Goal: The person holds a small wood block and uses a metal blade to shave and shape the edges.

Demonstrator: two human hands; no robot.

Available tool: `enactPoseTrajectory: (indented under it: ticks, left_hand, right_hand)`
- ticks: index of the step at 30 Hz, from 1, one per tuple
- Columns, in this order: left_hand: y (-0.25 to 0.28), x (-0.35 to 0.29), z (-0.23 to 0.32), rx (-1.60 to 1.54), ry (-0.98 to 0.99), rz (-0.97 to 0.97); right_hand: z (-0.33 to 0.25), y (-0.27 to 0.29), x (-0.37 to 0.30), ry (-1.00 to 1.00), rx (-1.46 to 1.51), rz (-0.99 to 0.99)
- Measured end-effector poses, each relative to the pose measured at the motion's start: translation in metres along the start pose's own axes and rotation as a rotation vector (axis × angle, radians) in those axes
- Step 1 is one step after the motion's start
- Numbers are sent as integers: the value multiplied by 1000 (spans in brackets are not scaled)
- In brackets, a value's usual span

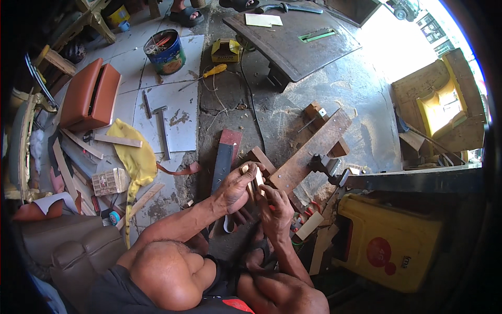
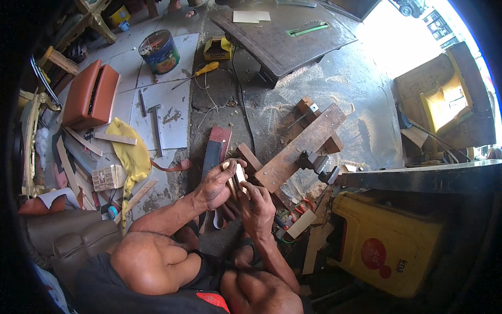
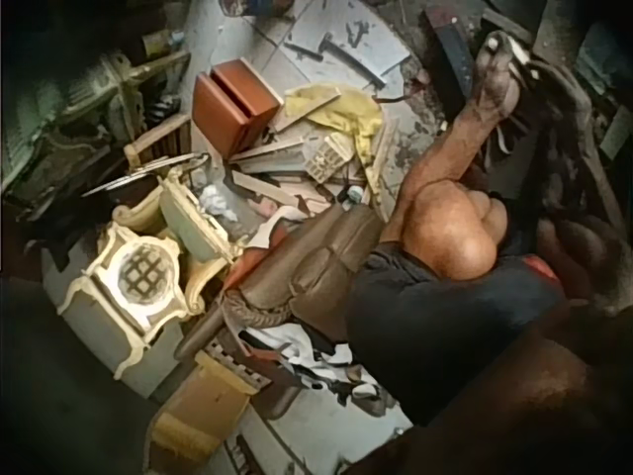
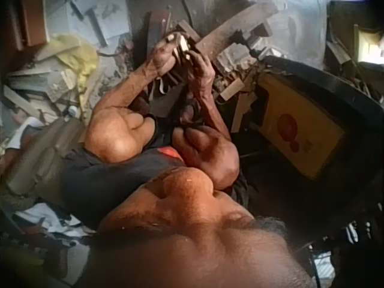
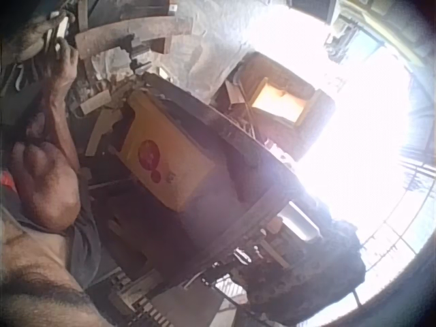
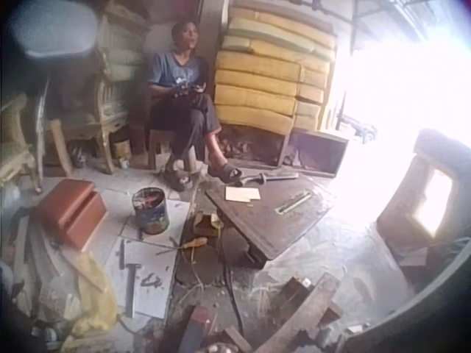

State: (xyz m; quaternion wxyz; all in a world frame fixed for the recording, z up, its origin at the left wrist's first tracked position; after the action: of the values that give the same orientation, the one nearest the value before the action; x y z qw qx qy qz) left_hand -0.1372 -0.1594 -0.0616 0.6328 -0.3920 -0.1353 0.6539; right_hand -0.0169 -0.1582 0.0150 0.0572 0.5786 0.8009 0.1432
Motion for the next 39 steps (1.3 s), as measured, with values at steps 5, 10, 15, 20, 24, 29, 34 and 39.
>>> enactPoseTrajectory:
  ticks: [5, 10, 15, 20, 24, 29, 34, 39]
  left_hand:
    - [-4, 4, -2, -15, -2, 7]
    - [-9, 6, -11, 3, 45, -2]
    - [-10, 6, -16, 31, 92, -20]
    - [-27, 8, -6, -79, 43, -49]
    - [-22, 8, -9, -99, 67, -43]
    - [0, 7, -4, -34, 18, -5]
    - [44, -2, 12, 44, -65, 341]
    - [13, -21, 78, 350, -359, 315]
  right_hand:
    - [-1, 4, -2, 24, 42, 15]
    - [15, 8, -7, -88, 144, 8]
    - [48, 3, -17, -266, 381, -6]
    - [60, 8, -23, -376, 553, 104]
    - [46, 8, -18, -355, 496, 86]
    - [50, 8, -16, -349, 646, 104]
    - [56, 8, -16, -412, 789, 147]
    - [66, -2, -19, -600, 1158, 216]
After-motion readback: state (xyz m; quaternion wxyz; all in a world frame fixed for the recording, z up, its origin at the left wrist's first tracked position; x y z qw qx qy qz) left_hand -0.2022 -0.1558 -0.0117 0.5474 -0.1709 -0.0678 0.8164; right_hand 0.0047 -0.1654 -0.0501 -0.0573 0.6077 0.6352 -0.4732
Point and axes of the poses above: each hand's wrist, its own x-axis towards the middle knuckle, its own y-axis out of the back of the hand, z = x × y, the point moved 10 cm from there along x, towards the middle knuckle, and after that the axes turned 13 degrees about x, right-handed, at the moved point
